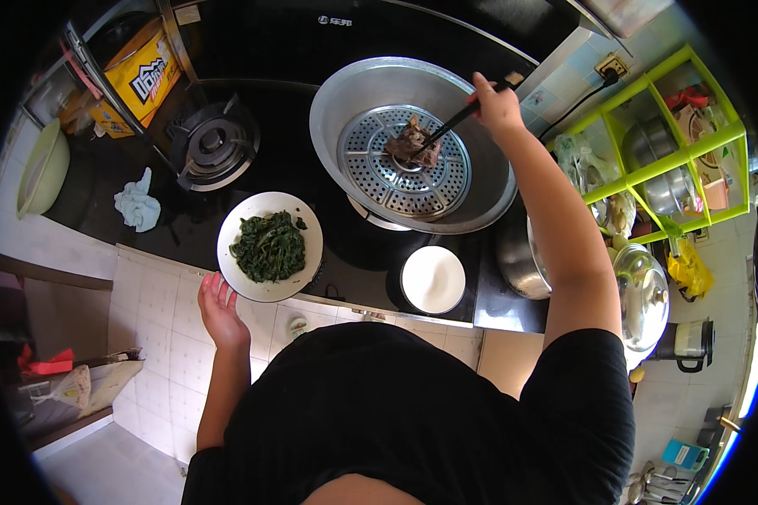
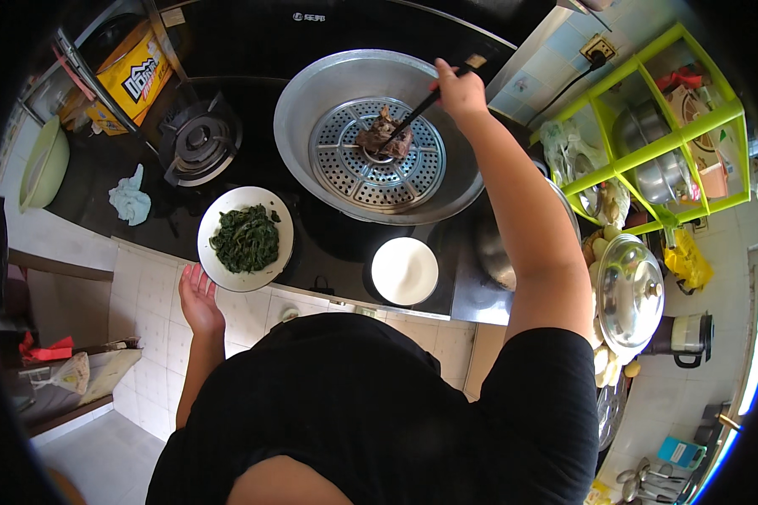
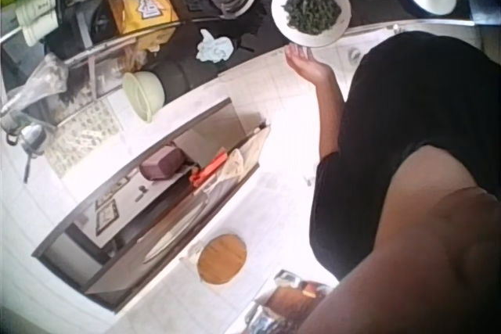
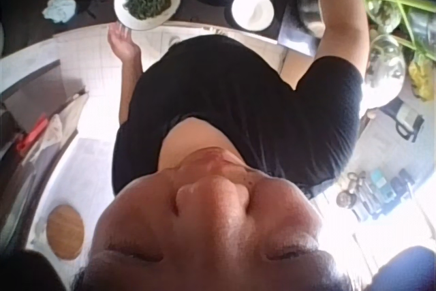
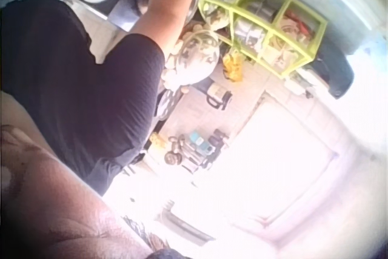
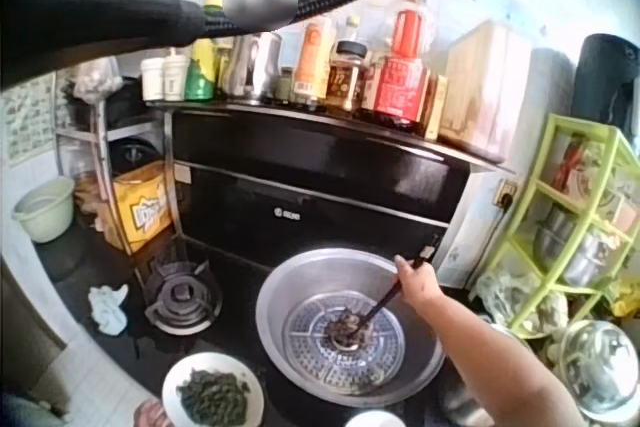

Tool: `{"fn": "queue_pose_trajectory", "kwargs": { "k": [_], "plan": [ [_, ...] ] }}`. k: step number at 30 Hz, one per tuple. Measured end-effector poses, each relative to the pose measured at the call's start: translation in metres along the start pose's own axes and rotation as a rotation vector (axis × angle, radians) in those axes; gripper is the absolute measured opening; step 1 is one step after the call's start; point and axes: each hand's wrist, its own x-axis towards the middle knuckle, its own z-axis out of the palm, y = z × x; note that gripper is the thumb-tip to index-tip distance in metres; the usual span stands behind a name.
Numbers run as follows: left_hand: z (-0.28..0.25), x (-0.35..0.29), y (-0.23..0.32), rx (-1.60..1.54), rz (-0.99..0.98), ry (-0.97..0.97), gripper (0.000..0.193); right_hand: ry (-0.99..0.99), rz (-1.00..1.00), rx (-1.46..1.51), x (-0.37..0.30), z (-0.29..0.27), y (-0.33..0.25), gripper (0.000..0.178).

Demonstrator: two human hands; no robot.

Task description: The person mixes cooked green leafy vegetables in a white bowl using chopsticks. They then open a steamer pot on the stove, remove cooked meat pieces with chopsticks, and place them into a separate bowl.

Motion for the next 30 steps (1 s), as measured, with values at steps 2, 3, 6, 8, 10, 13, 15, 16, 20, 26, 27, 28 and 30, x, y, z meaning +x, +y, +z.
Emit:
{"fn": "queue_pose_trajectory", "kwargs": {
  "k": [2,3,6,8,10,13,15,16,20,26,27,28,30],
  "plan": [
    [-0.002,0.002,0.001,0.006,-0.005,0.008,0.046,0.016,0.117,0.159,0.003,-0.013,0.014,0.043],
    [-0.003,0.002,0.001,0.012,-0.005,0.015,0.046,0.018,0.182,0.238,0.003,-0.019,0.022,0.042],
    [-0.007,0.003,0.003,0.04,-0.003,0.011,0.045,0.048,0.321,0.407,0.005,-0.033,0.037,0.042],
    [-0.008,0.004,0.002,0.025,0.002,-0.001,0.045,0.009,0.306,0.379,0.004,-0.039,0.038,0.044],
    [-0.005,0.005,0.002,0.011,0.01,-0.029,0.044,-0.083,0.153,0.3,-0.004,-0.041,0.026,0.043],
    [0.002,0.004,0.003,-0.003,0.024,-0.067,0.042,-0.167,-0.033,0.177,-0.025,-0.038,-0.003,0.041],
    [0.003,0.006,0.001,-0.009,0.029,-0.069,0.041,-0.198,-0.107,0.08,-0.037,-0.031,-0.017,0.039],
    [0.003,0.007,0.001,0.008,0.043,-0.066,0.041,-0.221,-0.131,0.04,-0.041,-0.025,-0.021,0.039],
    [0.005,0.009,0.001,0.056,0.064,-0.019,0.039,-0.265,-0.125,-0.012,-0.045,-0.01,-0.026,0.04],
    [-0.003,0.012,-0.003,0.079,0.06,0.029,0.037,-0.267,-0.08,-0.07,-0.044,0.006,-0.037,0.039],
    [-0.003,0.013,-0.003,0.087,0.059,0.036,0.037,-0.266,-0.07,-0.084,-0.041,0.009,-0.038,0.039],
    [-0.003,0.013,-0.003,0.088,0.058,0.039,0.037,-0.264,-0.06,-0.098,-0.038,0.012,-0.037,0.039],
    [-0.003,0.013,-0.003,0.089,0.061,0.047,0.037,-0.261,-0.051,-0.127,-0.038,0.017,-0.04,0.038]
  ]
}}
